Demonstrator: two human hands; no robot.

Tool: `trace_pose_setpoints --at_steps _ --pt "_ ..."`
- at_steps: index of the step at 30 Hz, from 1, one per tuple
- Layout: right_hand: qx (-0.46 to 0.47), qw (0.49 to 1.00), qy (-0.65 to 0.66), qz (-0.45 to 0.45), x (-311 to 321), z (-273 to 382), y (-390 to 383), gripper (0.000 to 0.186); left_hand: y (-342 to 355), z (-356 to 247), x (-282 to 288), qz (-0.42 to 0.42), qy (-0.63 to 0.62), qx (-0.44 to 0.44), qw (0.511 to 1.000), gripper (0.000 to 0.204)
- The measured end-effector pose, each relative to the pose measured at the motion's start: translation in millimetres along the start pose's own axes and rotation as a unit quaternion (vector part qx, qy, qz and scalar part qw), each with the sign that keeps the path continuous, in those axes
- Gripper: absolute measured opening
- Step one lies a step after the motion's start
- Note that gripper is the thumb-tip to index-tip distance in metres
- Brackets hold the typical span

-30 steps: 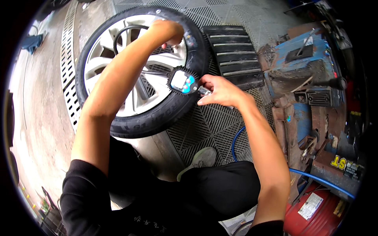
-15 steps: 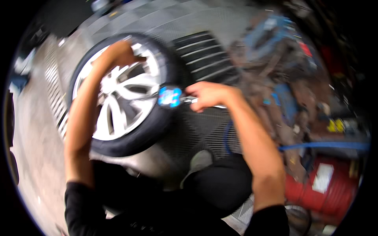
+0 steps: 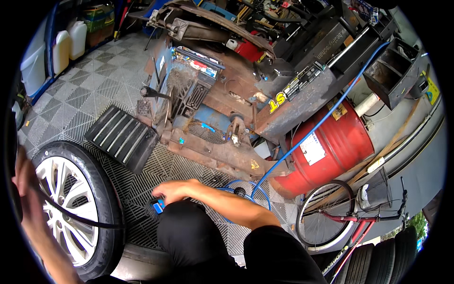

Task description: The person inflates a car tire using a digital pressure gauge and air hose, then removes the valve cap. They spray lubricant on the tire bead, remove the plastic packaging, and roll the tire to a white car. Finally, they lift and mount the tire onto the wheel hub.

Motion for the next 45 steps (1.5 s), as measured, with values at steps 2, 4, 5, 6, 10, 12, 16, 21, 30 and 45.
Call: trace_pose_setpoints --at_steps 2,4,5,6,10,12,16,21,30,45 --pt "0.143 0.954 0.245 -0.094 12 33 -17 0.087 -17 51 -56 -0.008 0.023 0.078 0.997 0.032" --pt "0.273 0.917 0.265 -0.123 41 113 -43 0.091 -32 87 -95 -0.036 0.05 0.129 0.99 0.027" --pt "0.378 0.87 0.274 -0.158 42 150 -49 0.077 -37 96 -107 -0.056 0.068 0.149 0.985 0.029" --pt "0.401 0.868 0.264 -0.129 45 185 -52 0.056 -40 101 -117 -0.077 0.107 0.141 0.981 0.031" --pt "0.272 0.795 0.42 -0.343 0 187 -21 0.028 -40 117 -107 0.001 0.259 0.183 0.948 0.025" --pt "0.218 0.766 0.532 -0.289 28 187 -43 0.026 -36 114 -80 0.052 0.322 0.192 0.925 0.033" --pt "0.268 0.688 0.521 -0.427 47 175 -33 0.021 -49 103 -56 0.079 0.347 0.275 0.893 0.061" --pt "0.283 0.713 0.455 -0.452 60 165 5 0.017 -139 53 -51 0.191 0.46 0.345 0.795 0.053" --pt "0.193 0.848 0.211 -0.445 63 184 70 0.027 -217 50 -21 0.249 0.58 0.385 0.674 0.042" --pt "-0.092 0.841 0.218 -0.487 28 198 -155 0.022 -321 45 -18 0.078 0.603 0.557 0.566 0.023"
Point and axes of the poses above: each hand's wrist, its own y-axis towards the middle knuckle, its own x-axis out of the back of the hand, z = x × y, the point moved 3 cm from there along y, towards the middle knuckle, and after that the axes turned 1 degree about z, right-handed, at the moved point
